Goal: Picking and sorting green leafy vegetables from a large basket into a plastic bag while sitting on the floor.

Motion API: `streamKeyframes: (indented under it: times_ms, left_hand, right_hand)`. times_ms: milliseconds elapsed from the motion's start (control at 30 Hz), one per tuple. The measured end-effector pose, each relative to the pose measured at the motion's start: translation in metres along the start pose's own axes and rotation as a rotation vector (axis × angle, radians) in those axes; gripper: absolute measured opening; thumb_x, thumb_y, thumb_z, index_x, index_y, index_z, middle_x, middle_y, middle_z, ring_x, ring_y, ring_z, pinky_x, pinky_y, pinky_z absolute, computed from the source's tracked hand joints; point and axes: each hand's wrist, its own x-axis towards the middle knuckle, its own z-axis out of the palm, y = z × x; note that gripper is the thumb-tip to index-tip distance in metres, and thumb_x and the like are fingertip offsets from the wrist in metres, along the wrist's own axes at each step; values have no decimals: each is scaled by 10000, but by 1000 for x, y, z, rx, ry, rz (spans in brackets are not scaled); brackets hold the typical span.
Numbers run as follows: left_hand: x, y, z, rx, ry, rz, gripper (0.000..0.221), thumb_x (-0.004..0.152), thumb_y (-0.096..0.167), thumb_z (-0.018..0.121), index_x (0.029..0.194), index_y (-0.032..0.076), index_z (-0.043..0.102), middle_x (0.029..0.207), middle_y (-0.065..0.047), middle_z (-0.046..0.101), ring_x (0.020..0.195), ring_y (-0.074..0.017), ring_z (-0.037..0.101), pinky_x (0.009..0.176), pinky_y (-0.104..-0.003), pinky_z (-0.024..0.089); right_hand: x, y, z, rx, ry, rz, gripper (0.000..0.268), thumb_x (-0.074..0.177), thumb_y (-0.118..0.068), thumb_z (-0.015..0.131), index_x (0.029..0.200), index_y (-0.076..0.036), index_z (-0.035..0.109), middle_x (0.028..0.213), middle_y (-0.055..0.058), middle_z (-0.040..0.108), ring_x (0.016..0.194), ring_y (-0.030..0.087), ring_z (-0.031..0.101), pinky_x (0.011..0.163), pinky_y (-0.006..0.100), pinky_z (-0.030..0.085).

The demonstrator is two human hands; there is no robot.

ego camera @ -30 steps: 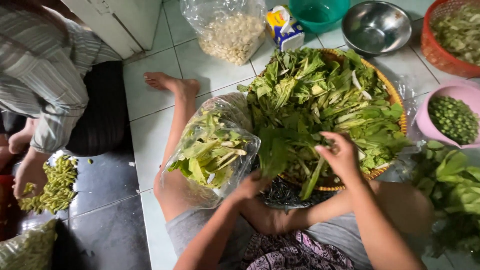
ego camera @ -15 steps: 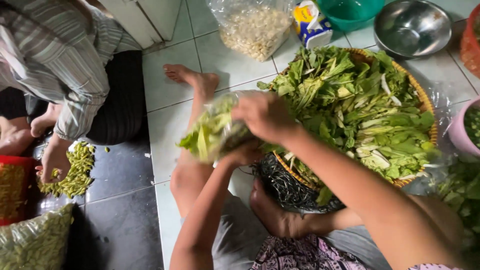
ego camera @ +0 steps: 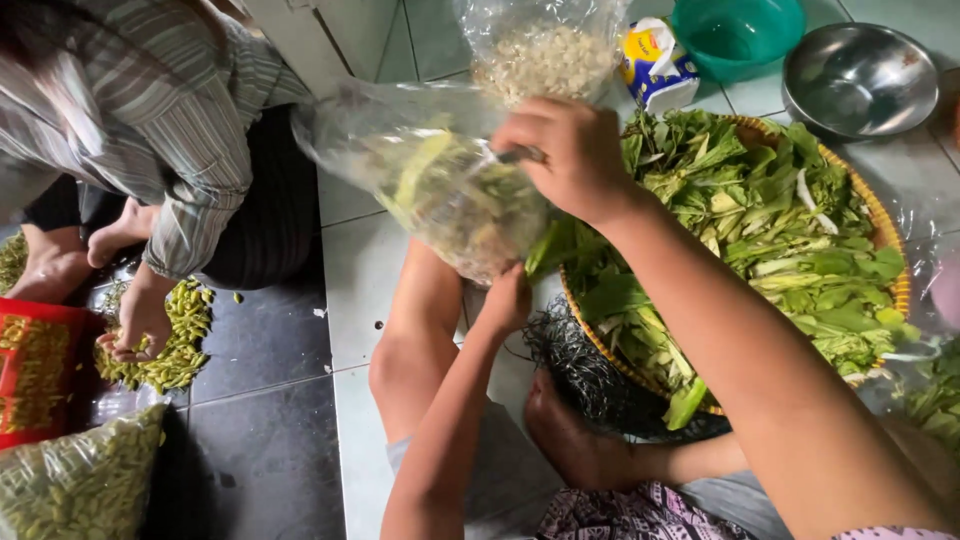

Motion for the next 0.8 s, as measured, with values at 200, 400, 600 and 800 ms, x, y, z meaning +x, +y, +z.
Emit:
streamKeyframes:
  times_ms: [200,400,600,800]
  left_hand:
    - [-24,-16,56,-164,-43,25,323,914,203,561,1091,-66,586,864,-354,664,838,-601,643,690,-660,506]
    - [-37,-7,72,-222,-72,8,348,962,262,523,1039,-69,601,826,-305,671,854,-544,671,687,-618,508]
    - [-53,30,21,-225,-169,-50,438,953,290,565,1116,-115,599,925,-393,653,957,-603,620,776,-670,461]
    - [-67,17,17,-298,-221,-161,361,947,238,595,1067,-102,605,842,-315,638,811,-483,649,710,-568,498]
  right_hand:
    - [-45,-15,-39,130,-299,253,266,813,101,753,947,-128,741,1102,61,730,774,266,706,697,350,554]
    - [-59,-61,-75,220,-370,261,288,778,-111,868,1039,-113,746,1248,106,708,749,300,735,651,380,590]
    - [-124,-44,-123,326,-168,493,320,828,-79,841,1126,-56,729,1282,154,676,853,316,748,732,397,610]
    - [-255,-11,-168,-37,-224,931,298,911,-198,819,1155,-41,750,1099,134,734,741,228,650,620,338,511]
